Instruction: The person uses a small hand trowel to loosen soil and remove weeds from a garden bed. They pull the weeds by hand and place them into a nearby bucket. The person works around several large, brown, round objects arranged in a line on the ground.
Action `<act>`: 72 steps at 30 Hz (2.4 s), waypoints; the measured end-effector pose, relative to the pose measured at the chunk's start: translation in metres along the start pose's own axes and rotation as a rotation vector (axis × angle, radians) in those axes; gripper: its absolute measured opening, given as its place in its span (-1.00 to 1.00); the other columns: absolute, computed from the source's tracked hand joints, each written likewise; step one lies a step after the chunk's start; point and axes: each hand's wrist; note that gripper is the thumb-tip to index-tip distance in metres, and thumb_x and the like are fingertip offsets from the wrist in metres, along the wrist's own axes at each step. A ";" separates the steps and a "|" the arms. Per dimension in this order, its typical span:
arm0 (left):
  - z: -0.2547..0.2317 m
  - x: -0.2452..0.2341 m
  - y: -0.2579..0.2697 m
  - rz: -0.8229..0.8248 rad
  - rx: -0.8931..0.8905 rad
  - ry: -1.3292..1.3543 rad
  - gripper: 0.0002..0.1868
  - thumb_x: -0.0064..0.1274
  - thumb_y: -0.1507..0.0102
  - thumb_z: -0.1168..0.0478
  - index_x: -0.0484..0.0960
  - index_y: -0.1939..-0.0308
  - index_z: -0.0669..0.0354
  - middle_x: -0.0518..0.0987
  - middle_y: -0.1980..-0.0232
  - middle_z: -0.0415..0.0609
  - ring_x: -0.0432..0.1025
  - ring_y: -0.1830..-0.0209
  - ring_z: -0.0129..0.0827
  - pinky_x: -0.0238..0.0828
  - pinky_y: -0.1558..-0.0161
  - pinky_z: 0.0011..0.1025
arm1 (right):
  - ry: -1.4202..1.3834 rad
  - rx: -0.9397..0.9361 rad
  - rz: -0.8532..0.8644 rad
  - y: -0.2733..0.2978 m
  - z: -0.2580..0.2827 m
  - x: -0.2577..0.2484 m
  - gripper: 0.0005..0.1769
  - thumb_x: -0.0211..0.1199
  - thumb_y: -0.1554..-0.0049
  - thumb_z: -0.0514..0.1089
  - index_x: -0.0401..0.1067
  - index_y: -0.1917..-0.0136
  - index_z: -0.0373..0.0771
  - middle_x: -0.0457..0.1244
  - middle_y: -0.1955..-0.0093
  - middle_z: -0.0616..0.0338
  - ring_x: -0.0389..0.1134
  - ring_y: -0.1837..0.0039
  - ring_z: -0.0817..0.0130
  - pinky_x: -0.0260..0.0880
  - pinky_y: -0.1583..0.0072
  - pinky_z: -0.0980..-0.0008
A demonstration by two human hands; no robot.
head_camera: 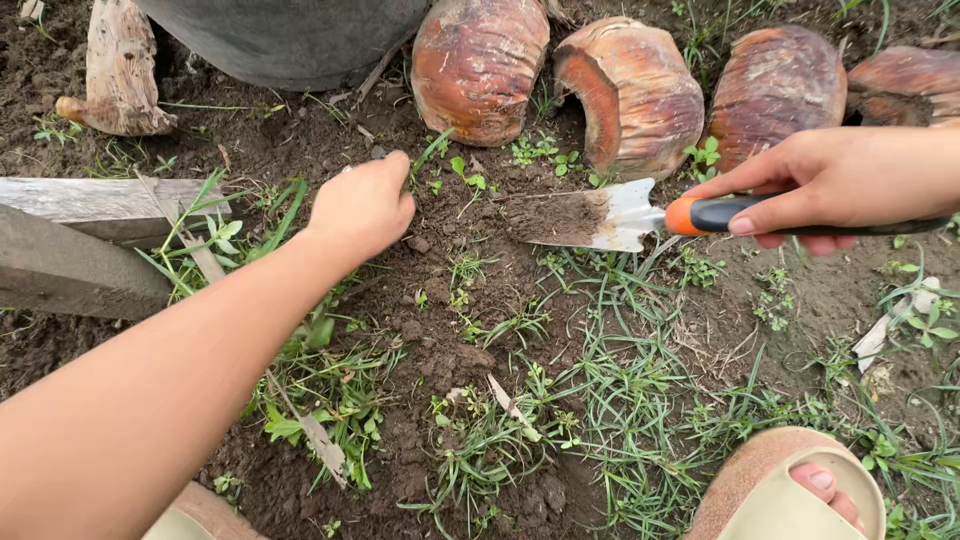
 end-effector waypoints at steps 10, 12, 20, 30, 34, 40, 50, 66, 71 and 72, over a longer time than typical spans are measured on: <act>0.036 0.039 -0.094 0.038 0.091 -0.205 -0.74 -0.06 -0.31 0.27 0.72 0.04 0.17 0.67 -0.04 0.23 0.56 -0.07 0.12 0.50 -0.11 -0.01 | -0.149 0.000 -0.008 0.023 -0.003 0.001 -0.32 0.25 -0.26 -0.01 0.20 -0.59 0.40 0.33 0.26 0.16 0.26 0.39 0.38 0.31 0.32 0.34; 0.045 0.048 -0.110 0.090 -0.037 -0.147 -0.70 -0.05 -0.26 0.26 0.72 0.01 0.16 0.65 -0.06 0.23 0.54 -0.09 0.13 0.47 -0.10 0.00 | -0.135 0.003 -0.056 0.019 -0.001 0.003 -0.33 0.26 -0.26 0.00 0.21 -0.59 0.38 0.32 0.27 0.15 0.26 0.41 0.37 0.31 0.34 0.33; 0.034 0.056 -0.147 0.429 -0.103 -0.260 -0.46 0.01 -0.26 -0.10 0.63 -0.09 0.28 0.54 -0.17 0.25 0.46 -0.16 0.14 0.38 -0.16 -0.01 | -0.327 -0.135 0.014 -0.029 0.049 0.021 -0.47 0.15 -0.25 0.06 0.32 -0.49 0.18 0.21 0.35 0.19 0.15 0.48 0.42 0.18 0.42 0.36; 0.054 0.075 -0.108 0.034 0.024 0.150 -0.72 -0.02 -0.32 0.07 0.70 0.08 0.13 0.65 0.04 0.23 0.49 -0.03 0.14 0.39 -0.10 -0.07 | -0.065 0.013 -0.106 -0.006 -0.021 -0.001 -0.34 0.25 -0.28 0.02 0.22 -0.60 0.38 0.31 0.30 0.10 0.24 0.42 0.35 0.31 0.35 0.31; 0.045 0.078 -0.133 0.171 -0.308 0.526 -0.72 -0.04 -0.32 0.06 0.63 0.03 0.12 0.65 0.02 0.23 0.48 -0.04 0.09 0.39 -0.04 -0.01 | -0.164 0.022 -0.043 -0.014 -0.029 0.005 -0.36 0.25 -0.27 0.02 0.23 -0.58 0.33 0.27 0.29 0.13 0.22 0.42 0.37 0.29 0.34 0.31; 0.024 0.086 -0.155 0.181 -0.227 0.262 -0.67 -0.17 -0.37 0.22 0.59 -0.13 0.21 0.55 -0.20 0.24 0.47 -0.18 0.06 0.32 -0.21 -0.10 | -0.239 -0.024 0.010 -0.023 -0.011 0.010 -0.34 0.22 -0.27 0.02 0.20 -0.59 0.39 0.26 0.31 0.16 0.21 0.41 0.39 0.28 0.35 0.34; 0.084 -0.007 -0.100 -0.031 -0.367 0.386 -0.72 -0.05 -0.33 0.16 0.64 0.03 0.26 0.65 0.03 0.23 0.55 -0.02 0.11 0.43 -0.04 -0.05 | -0.193 0.039 0.011 -0.018 -0.019 0.008 -0.33 0.23 -0.28 0.01 0.17 -0.60 0.43 0.29 0.28 0.15 0.24 0.41 0.35 0.29 0.32 0.32; 0.056 0.040 -0.102 -0.036 -0.326 0.774 -0.73 0.05 -0.34 0.08 0.70 0.05 0.17 0.70 0.07 0.15 0.56 0.03 0.00 0.45 -0.01 -0.09 | -0.174 0.000 0.046 -0.013 0.002 0.013 -0.27 0.18 -0.30 -0.05 0.05 -0.65 0.40 0.30 0.28 0.13 0.28 0.41 0.36 0.35 0.33 0.31; 0.040 0.014 -0.108 0.102 -0.160 0.369 -0.64 0.13 -0.31 -0.05 0.65 0.03 0.15 0.63 0.00 0.22 0.51 -0.01 0.08 0.41 -0.02 -0.06 | -0.159 0.055 0.023 -0.010 0.016 0.010 -0.31 0.18 -0.31 -0.02 0.10 -0.63 0.41 0.27 0.28 0.15 0.22 0.39 0.38 0.30 0.30 0.32; 0.032 0.016 -0.106 0.062 -0.031 0.166 -0.60 0.19 -0.29 -0.08 0.66 0.02 0.16 0.65 0.00 0.23 0.50 0.00 0.04 0.38 -0.06 -0.10 | -0.163 0.045 0.025 -0.008 0.017 0.010 -0.32 0.19 -0.31 -0.02 0.12 -0.63 0.39 0.26 0.28 0.16 0.20 0.39 0.38 0.28 0.30 0.32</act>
Point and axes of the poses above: each hand's wrist, its own y-axis away from the middle knuckle, its own x-axis out of the palm, z = x × y
